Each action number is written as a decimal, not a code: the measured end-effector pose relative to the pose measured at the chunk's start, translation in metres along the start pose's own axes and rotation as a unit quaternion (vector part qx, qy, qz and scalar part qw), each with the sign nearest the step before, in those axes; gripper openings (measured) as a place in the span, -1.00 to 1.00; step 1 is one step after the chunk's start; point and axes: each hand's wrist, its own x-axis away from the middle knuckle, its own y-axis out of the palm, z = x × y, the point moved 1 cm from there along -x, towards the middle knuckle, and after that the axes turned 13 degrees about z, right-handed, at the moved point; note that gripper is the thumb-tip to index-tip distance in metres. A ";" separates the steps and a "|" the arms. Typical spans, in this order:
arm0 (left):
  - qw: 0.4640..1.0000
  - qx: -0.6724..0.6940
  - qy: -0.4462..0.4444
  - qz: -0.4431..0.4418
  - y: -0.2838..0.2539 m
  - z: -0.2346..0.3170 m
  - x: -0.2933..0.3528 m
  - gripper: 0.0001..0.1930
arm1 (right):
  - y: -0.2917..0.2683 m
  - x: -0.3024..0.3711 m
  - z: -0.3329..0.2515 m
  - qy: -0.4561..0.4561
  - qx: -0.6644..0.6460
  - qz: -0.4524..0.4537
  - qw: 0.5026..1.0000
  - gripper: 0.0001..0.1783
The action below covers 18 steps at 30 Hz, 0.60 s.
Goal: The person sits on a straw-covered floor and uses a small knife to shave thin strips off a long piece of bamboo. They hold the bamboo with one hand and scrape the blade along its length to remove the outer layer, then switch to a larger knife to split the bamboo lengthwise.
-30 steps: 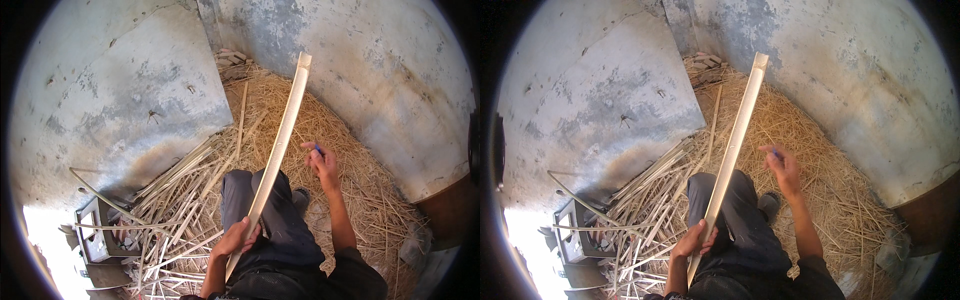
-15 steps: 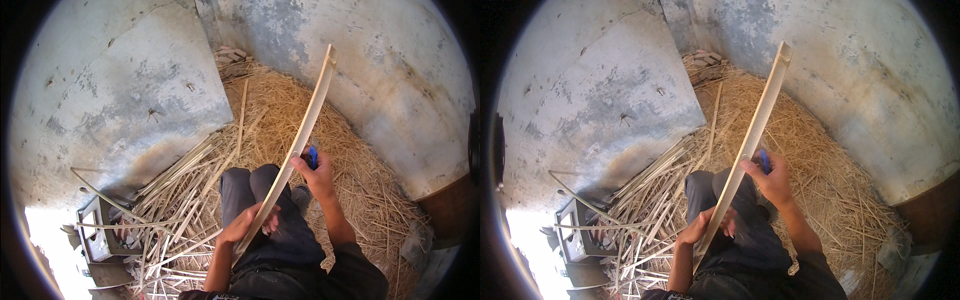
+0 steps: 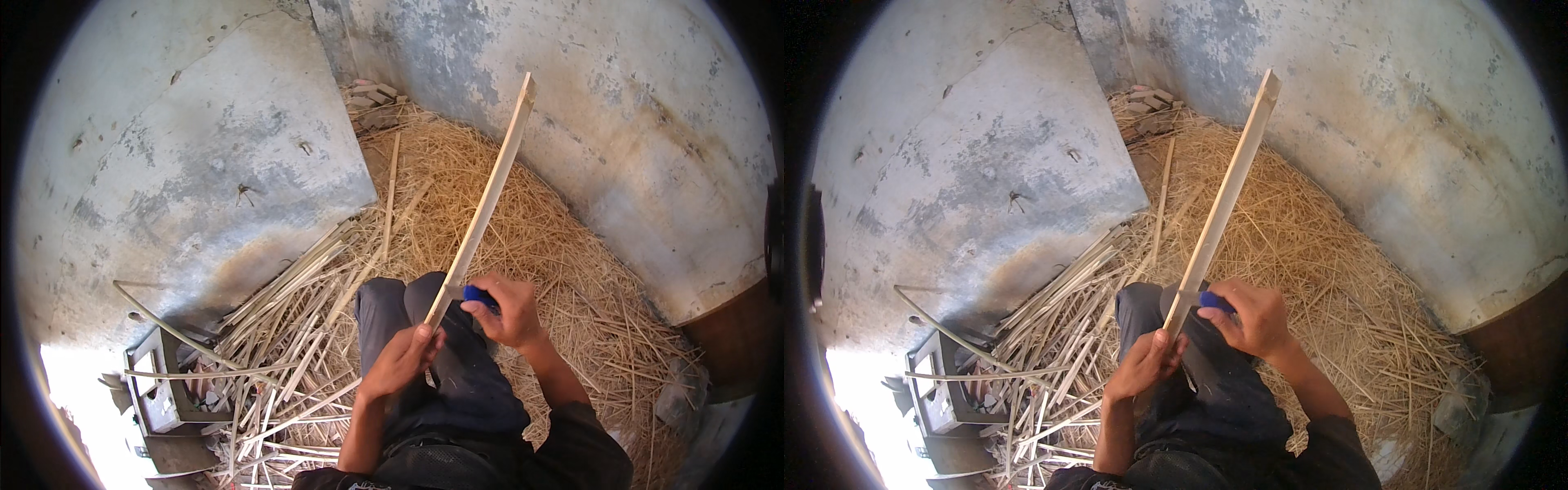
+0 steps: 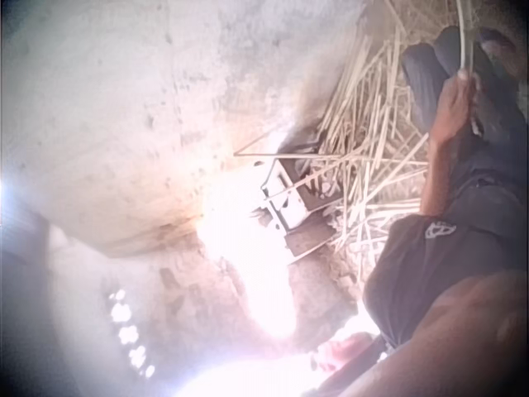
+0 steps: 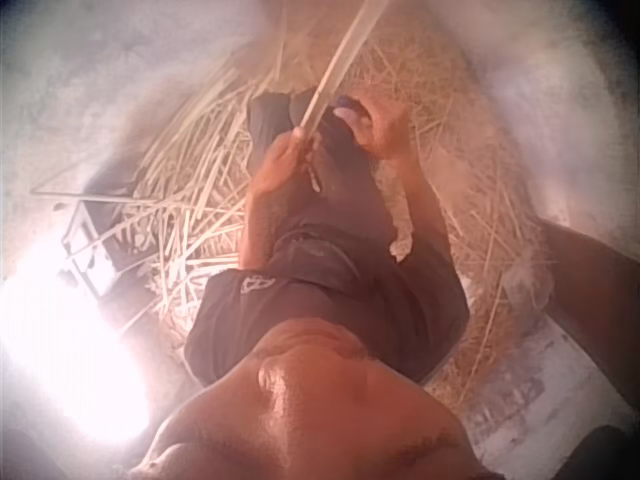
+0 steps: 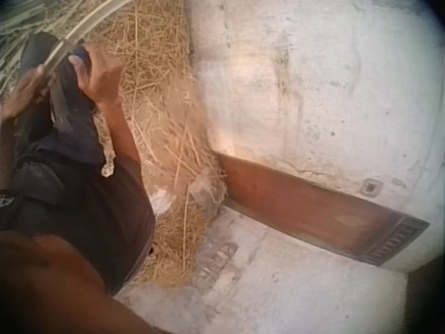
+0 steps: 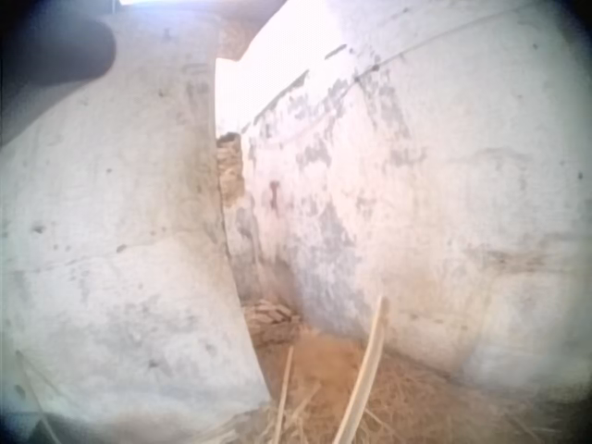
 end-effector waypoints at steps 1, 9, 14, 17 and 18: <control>1.000 -0.008 0.013 0.002 0.001 0.000 -0.001 -0.41 | 0.001 0.000 -0.002 -0.007 0.003 -0.005 1.000 -0.63; 0.955 -0.201 0.153 0.153 0.018 0.024 0.006 -0.65 | 0.005 -0.005 -0.018 -0.036 0.031 -0.010 0.999 -0.65; 0.932 -0.242 0.170 0.208 0.024 0.028 0.011 -0.68 | 0.006 -0.006 -0.018 -0.032 0.048 -0.019 0.998 -0.66; 0.921 -0.259 0.183 0.225 0.023 0.025 0.013 -0.67 | 0.008 -0.007 -0.015 -0.040 0.052 -0.016 0.998 -0.67; 0.920 -0.264 0.181 0.227 0.023 0.024 0.014 -0.67 | 0.009 -0.006 -0.013 -0.044 0.052 -0.012 0.998 -0.67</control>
